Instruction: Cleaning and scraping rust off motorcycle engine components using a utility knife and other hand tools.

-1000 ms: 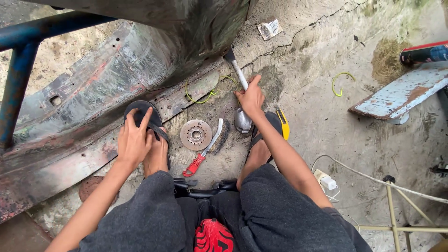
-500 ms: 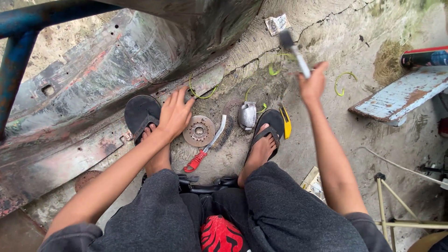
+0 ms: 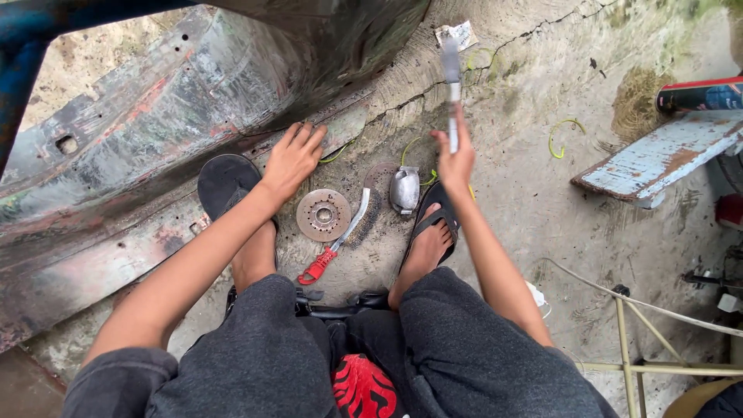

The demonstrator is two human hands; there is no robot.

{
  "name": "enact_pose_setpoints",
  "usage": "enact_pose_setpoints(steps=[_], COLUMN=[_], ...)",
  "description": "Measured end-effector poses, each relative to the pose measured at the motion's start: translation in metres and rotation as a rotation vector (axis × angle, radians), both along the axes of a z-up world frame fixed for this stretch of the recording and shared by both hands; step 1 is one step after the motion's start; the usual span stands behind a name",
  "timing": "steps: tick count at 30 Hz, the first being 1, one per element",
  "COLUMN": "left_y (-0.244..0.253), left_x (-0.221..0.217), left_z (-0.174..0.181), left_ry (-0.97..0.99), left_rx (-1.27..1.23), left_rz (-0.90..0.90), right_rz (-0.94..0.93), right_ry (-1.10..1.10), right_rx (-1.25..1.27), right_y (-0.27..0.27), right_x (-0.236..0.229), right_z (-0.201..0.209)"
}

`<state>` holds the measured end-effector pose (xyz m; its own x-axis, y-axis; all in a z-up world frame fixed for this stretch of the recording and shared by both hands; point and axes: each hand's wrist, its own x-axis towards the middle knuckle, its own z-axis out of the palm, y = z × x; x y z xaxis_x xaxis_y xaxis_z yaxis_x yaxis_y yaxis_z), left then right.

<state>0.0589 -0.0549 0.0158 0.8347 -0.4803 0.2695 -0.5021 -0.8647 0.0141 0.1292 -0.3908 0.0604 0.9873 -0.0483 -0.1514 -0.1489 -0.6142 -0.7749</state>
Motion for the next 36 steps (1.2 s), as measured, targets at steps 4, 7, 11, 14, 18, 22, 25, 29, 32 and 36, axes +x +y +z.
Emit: enact_pose_setpoints(steps=[4, 7, 11, 14, 18, 22, 25, 29, 32, 36], left_y=[-0.003, -0.002, -0.007, -0.014, -0.032, -0.051, -0.059, -0.06, -0.053, -0.052], left_x=[0.0, -0.001, 0.003, 0.008, 0.007, -0.009, -0.018, -0.018, -0.005, 0.001], left_z=[0.021, 0.038, 0.045, 0.056, 0.06, 0.042, 0.036, 0.022, 0.043, 0.051], left_ry=[0.036, 0.136, 0.225, 0.35, 0.587, 0.839, 0.846, 0.806, 0.808, 0.753], left_rx=[-0.056, -0.099, -0.197, -0.379, -0.685, -0.98, -0.969, -1.043, -1.136, -1.103], left_rz=[0.005, -0.015, 0.03, 0.106, 0.365, 0.592, 0.541, 0.542, 0.576, 0.531], right_rz=[-0.111, -0.081, -0.087, -0.045, -0.041, -0.072, -0.081, -0.14, -0.222, -0.321], right_ry=[0.183, 0.197, 0.155, 0.132, 0.192, 0.217, 0.246, 0.261, 0.087, -0.093], right_rx=[0.065, -0.105, -0.174, -0.183, -0.129, -0.133, -0.154, -0.113, 0.03, 0.031], right_y=[0.026, 0.026, 0.015, 0.004, -0.002, 0.015, 0.027, 0.03, -0.001, -0.066], right_x=[0.004, -0.001, -0.002, -0.003, 0.0, 0.001, 0.001, 0.013, 0.036, 0.084], right_z=[-0.029, -0.042, -0.044, -0.04, -0.04, -0.034, -0.038, -0.032, -0.036, -0.007])
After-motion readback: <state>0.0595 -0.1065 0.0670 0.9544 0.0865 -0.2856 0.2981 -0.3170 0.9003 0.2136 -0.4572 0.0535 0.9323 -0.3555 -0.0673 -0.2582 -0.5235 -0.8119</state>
